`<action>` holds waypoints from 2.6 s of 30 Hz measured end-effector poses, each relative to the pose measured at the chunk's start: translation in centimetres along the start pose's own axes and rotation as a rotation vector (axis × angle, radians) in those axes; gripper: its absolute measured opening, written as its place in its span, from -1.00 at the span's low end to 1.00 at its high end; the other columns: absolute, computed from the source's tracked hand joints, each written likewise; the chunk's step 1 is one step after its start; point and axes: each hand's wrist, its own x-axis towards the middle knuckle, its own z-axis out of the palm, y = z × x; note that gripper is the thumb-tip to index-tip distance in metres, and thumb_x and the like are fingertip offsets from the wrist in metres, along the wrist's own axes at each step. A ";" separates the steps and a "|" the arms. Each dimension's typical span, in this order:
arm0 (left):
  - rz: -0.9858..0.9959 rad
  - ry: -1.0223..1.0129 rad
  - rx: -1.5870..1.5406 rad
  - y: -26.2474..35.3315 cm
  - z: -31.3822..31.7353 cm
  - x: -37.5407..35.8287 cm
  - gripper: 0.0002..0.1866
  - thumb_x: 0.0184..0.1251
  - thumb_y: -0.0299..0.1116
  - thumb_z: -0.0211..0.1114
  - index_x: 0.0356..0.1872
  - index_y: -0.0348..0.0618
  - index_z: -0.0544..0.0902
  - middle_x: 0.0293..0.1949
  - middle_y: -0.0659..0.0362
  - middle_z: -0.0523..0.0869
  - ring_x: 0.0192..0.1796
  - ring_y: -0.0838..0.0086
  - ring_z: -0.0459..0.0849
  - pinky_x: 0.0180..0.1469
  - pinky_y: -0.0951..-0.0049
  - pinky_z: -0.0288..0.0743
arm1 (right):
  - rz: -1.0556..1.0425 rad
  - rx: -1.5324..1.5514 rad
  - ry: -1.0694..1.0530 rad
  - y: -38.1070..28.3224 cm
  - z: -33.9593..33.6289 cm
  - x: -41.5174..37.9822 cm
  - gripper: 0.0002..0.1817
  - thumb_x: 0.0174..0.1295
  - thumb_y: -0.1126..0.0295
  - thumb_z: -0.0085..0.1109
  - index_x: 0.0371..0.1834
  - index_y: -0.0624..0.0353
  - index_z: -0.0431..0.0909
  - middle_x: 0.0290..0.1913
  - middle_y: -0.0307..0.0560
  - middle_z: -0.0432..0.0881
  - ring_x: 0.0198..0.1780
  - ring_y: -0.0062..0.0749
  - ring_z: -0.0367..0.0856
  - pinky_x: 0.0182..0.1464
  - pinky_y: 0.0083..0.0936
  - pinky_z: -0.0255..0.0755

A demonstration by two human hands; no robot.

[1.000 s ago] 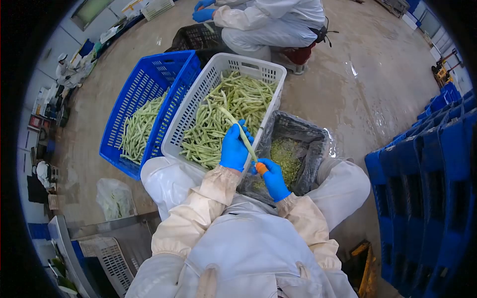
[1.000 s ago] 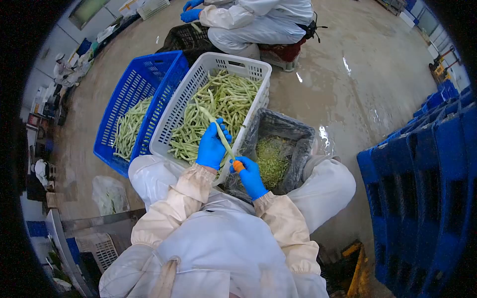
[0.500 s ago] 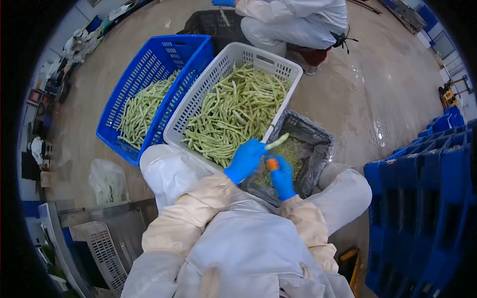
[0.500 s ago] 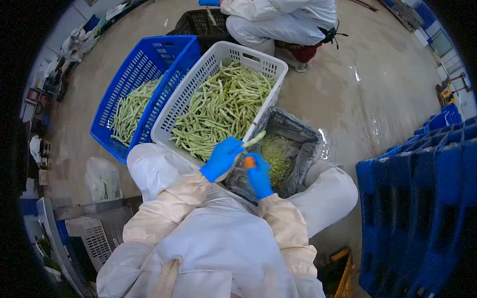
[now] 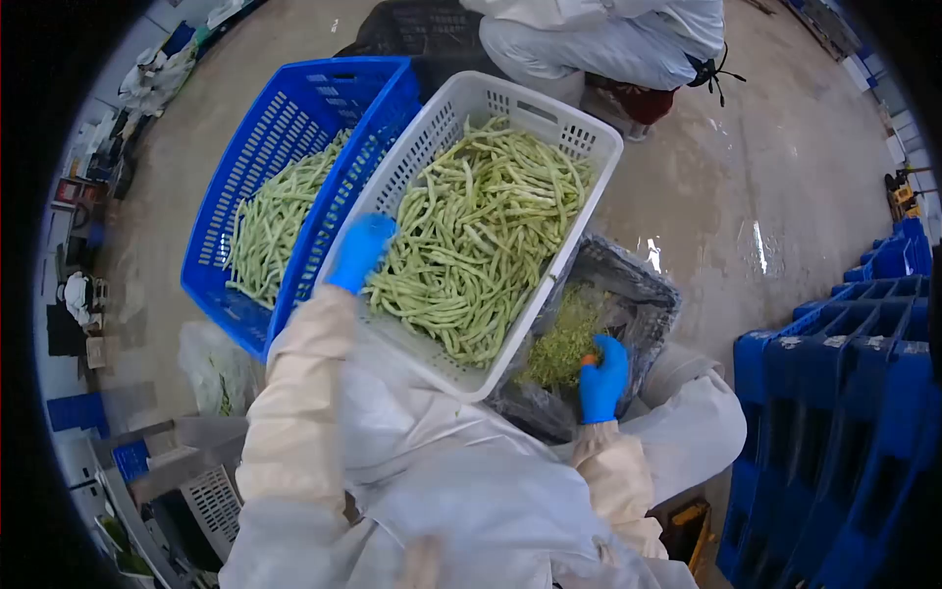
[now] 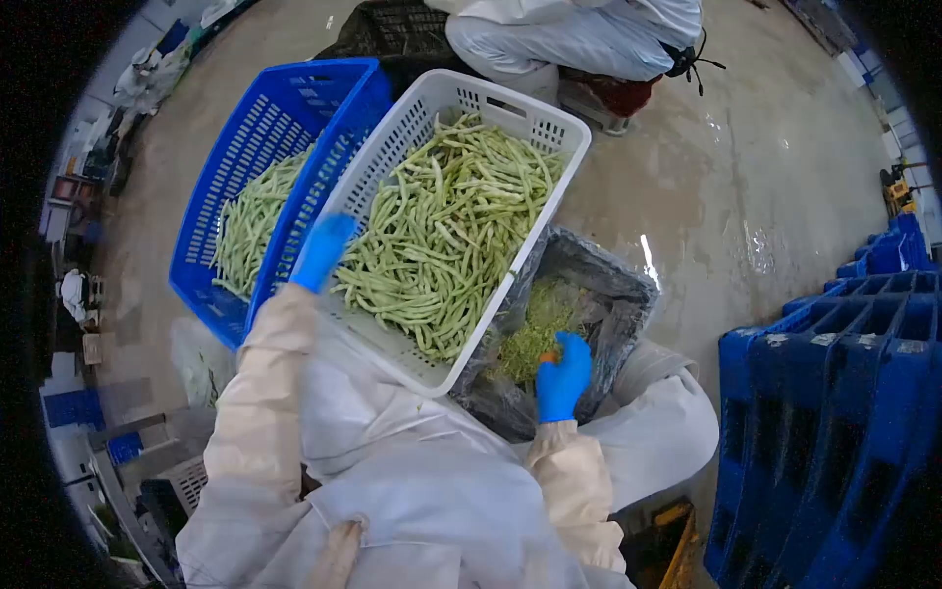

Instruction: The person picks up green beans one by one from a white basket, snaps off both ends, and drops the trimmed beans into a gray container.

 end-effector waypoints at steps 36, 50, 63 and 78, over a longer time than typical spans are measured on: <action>-0.402 -0.474 -1.035 10.4 5.0 -14.1 -0.72 0.29 -0.26 0.08 -0.27 -0.32 0.54 -0.60 0.29 0.43 -0.63 0.64 0.31 -0.54 0.56 0.31 | -0.783 0.102 -0.397 -9.0 -2.9 -3.0 -0.67 0.02 0.49 0.11 -0.08 0.21 0.47 -0.35 0.01 0.49 -0.25 -0.08 0.43 -0.15 -0.26 0.32; -0.197 -0.675 -0.740 13.3 7.5 -14.0 -0.74 0.18 -0.39 0.13 -0.18 -0.35 0.58 -0.46 0.17 0.63 -0.54 0.62 0.50 -0.52 0.63 0.39 | -1.045 -0.176 -0.414 -9.6 -0.3 -6.1 -0.78 -0.04 0.45 0.07 -0.28 0.26 0.48 -0.49 -0.06 0.45 -0.35 -0.19 0.45 -0.23 -0.31 0.33; -0.273 -0.816 -0.658 9.7 6.1 -16.0 -0.71 0.13 -0.44 0.15 -0.14 -0.38 0.59 -0.42 0.14 0.66 -0.45 0.59 0.56 -0.41 0.64 0.41 | 0.104 1.095 0.064 -4.7 -3.3 -0.3 -0.85 0.23 0.43 0.00 -0.26 0.27 0.52 -0.48 -0.20 0.53 -0.46 -0.51 0.48 -0.36 -0.53 0.40; -0.358 -0.734 -1.056 10.9 5.8 -17.5 -0.71 0.23 -0.42 0.13 -0.05 -0.34 0.52 -0.47 0.24 0.50 -0.53 0.68 0.38 -0.60 0.72 0.19 | -0.121 0.658 -0.535 -6.0 -0.6 -2.7 -0.77 0.25 0.44 -0.03 -0.09 0.30 0.46 -0.30 -0.12 0.61 -0.22 -0.54 0.51 -0.14 -0.56 0.38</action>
